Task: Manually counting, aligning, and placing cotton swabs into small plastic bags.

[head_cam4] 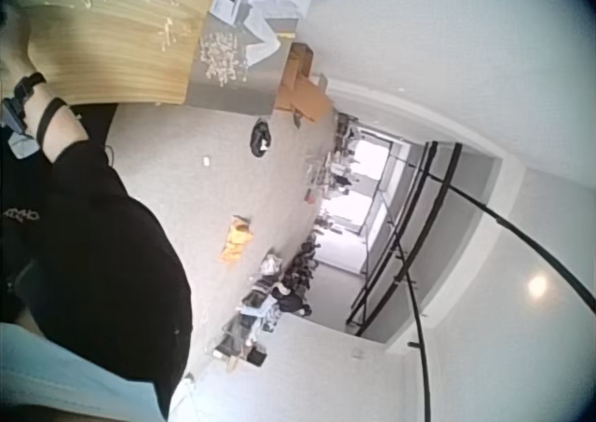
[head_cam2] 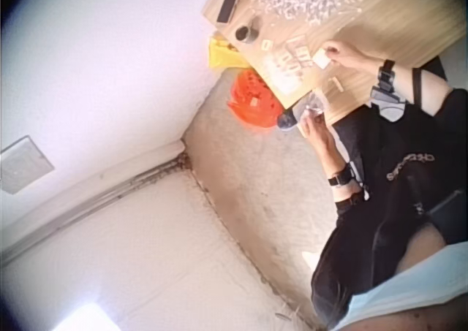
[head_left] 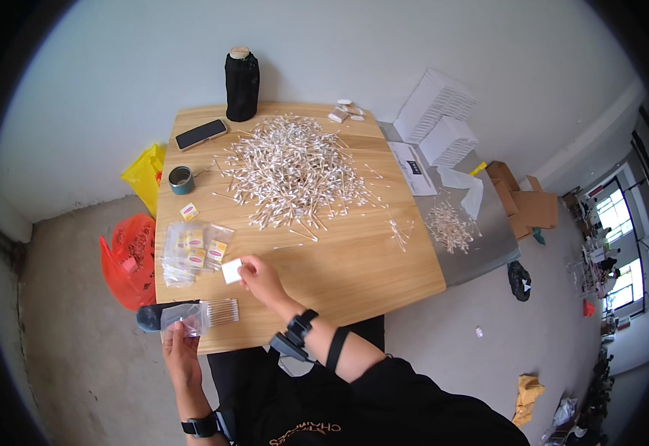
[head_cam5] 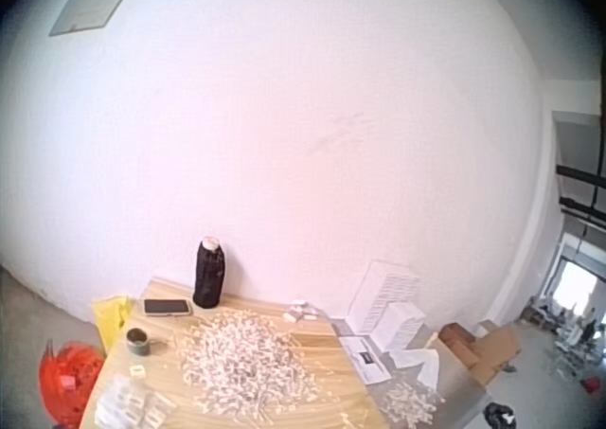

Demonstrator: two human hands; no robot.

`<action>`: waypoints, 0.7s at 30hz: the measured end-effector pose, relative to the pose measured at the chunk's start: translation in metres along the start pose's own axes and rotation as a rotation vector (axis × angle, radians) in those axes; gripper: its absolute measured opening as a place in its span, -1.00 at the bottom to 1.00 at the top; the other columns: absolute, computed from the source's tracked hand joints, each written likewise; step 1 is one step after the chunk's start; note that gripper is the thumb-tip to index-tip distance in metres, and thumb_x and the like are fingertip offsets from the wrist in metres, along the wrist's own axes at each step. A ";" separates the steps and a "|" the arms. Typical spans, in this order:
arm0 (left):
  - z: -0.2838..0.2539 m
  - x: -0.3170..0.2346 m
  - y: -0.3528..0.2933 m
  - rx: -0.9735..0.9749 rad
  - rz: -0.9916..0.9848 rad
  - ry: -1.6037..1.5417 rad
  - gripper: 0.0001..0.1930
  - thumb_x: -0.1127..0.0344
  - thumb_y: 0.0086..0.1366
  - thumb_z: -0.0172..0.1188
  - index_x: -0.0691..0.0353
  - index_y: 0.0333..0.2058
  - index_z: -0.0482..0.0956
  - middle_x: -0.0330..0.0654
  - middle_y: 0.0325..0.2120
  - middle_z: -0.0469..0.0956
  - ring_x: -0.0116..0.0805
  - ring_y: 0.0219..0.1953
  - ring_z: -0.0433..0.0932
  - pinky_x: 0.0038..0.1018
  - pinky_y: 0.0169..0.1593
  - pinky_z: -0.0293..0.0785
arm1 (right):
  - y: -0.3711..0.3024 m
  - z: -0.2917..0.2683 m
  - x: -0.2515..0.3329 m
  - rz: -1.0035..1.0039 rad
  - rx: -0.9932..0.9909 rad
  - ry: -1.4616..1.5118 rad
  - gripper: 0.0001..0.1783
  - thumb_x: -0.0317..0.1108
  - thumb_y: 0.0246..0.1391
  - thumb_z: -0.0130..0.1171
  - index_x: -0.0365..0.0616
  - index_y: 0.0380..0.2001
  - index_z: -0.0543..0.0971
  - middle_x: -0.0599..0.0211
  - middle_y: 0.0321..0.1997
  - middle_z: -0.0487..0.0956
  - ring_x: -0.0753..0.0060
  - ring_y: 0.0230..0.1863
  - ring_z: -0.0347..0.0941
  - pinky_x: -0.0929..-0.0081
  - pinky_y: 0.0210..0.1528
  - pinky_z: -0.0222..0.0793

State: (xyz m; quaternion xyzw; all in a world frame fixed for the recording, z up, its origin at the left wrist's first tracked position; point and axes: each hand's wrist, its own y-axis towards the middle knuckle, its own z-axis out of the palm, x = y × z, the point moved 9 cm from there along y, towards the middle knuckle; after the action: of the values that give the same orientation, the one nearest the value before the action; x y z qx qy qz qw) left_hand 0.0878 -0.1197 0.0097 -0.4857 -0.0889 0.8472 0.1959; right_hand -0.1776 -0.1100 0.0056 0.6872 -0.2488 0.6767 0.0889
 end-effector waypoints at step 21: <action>0.009 0.003 -0.010 0.134 -0.021 0.187 -0.83 0.31 0.38 0.07 0.24 -0.13 0.48 -0.21 -0.20 0.55 -0.40 -0.11 0.51 -0.43 0.06 0.40 | -0.078 0.077 0.006 0.219 0.486 0.284 -0.78 -0.19 0.22 0.15 -0.12 -0.30 0.59 0.63 -0.48 0.44 0.79 -0.47 0.26 0.75 -0.45 0.15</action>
State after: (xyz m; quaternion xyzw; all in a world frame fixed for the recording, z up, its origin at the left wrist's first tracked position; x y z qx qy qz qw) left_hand 0.0812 -0.1089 0.0160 -0.5474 -0.0186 0.8002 0.2442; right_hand -0.0738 -0.0796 0.0232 0.5557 -0.1372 0.8114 -0.1180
